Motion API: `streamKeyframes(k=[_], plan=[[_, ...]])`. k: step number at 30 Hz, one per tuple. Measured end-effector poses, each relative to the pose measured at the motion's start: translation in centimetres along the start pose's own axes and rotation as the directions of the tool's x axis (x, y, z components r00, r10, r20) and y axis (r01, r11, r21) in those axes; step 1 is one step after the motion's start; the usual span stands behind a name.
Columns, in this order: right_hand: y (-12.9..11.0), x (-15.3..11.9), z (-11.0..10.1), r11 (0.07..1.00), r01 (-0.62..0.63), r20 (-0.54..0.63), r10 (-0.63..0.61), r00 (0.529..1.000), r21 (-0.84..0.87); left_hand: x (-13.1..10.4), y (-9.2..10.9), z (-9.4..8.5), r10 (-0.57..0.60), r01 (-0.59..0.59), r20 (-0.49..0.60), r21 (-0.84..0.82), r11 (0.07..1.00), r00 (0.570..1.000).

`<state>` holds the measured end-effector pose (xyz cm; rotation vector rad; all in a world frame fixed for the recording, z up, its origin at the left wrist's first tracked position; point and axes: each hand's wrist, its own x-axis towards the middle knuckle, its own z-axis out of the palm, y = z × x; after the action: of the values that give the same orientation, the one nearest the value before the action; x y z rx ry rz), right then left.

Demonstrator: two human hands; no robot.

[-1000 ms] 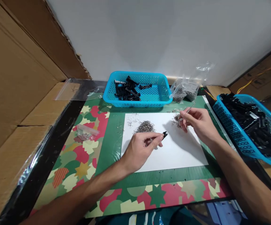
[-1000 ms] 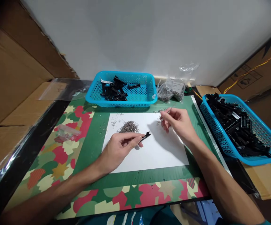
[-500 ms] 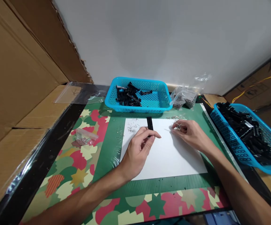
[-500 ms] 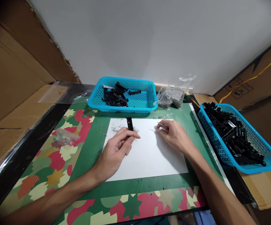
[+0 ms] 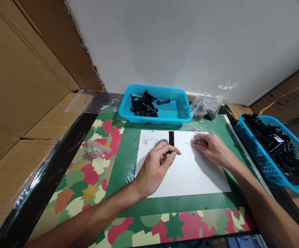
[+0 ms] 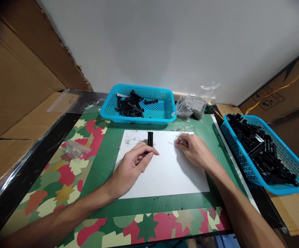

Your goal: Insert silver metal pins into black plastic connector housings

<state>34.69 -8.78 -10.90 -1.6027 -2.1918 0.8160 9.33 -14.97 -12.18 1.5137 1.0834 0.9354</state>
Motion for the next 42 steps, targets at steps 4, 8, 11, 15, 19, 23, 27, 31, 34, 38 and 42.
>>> streamKeyframes(k=[4,8,11,15,19,23,27,31,34,38,42], plan=[[0.2,-0.1,-0.6,0.994,-0.01,0.029,0.007,1.0,0.112,-0.1,-0.1,0.1,0.007,-0.008,0.006,0.004,1.0,1.0],[0.5,-0.1,-0.9,0.999,-0.011,0.004,0.011,1.0,0.045,-0.2,-0.3,0.1,0.005,-0.005,0.015,0.009,1.0,1.0],[0.7,-0.1,-0.9,1.0,0.019,0.027,-0.019,0.999,-0.01,-0.2,-0.3,0.1,0.005,-0.005,0.016,0.008,1.0,1.0],[1.0,-0.1,-0.7,0.998,0.038,0.048,-0.036,0.998,-0.046,-0.2,-0.2,0.1,0.01,-0.01,0.025,0.021,1.0,1.0],[0.8,-0.1,-0.7,0.996,0.049,0.069,-0.045,0.997,-0.07,-0.2,-0.2,0.1,0.007,-0.008,0.028,0.024,1.0,1.0],[0.5,-0.4,-1.2,0.999,0.035,0.194,-0.03,0.981,-0.024,-0.2,-0.3,0.0,0.002,-0.002,0.029,0.018,1.0,1.0],[0.6,-0.6,-2.0,0.999,0.029,0.274,-0.037,0.961,0.032,-0.2,-0.2,-0.1,-0.001,0.0,0.027,0.03,1.0,1.0],[0.9,-0.6,-2.1,0.999,0.035,0.24,-0.044,0.97,0.04,-0.2,-0.2,0.0,0.002,-0.003,0.026,0.035,0.999,1.0],[0.9,-0.5,-1.8,0.997,0.068,0.248,-0.076,0.966,0.042,-0.1,-0.3,0.0,-0.003,0.002,0.034,0.023,1.0,0.999],[0.7,-0.5,-1.3,0.996,0.086,0.245,-0.09,0.965,0.028,-0.1,-0.4,-0.1,-0.016,0.015,0.043,0.01,1.0,0.999],[0.5,-0.6,-1.2,0.994,0.113,0.248,-0.108,0.963,-0.004,0.0,-0.4,0.0,-0.019,0.019,0.048,-0.002,1.0,0.999]])
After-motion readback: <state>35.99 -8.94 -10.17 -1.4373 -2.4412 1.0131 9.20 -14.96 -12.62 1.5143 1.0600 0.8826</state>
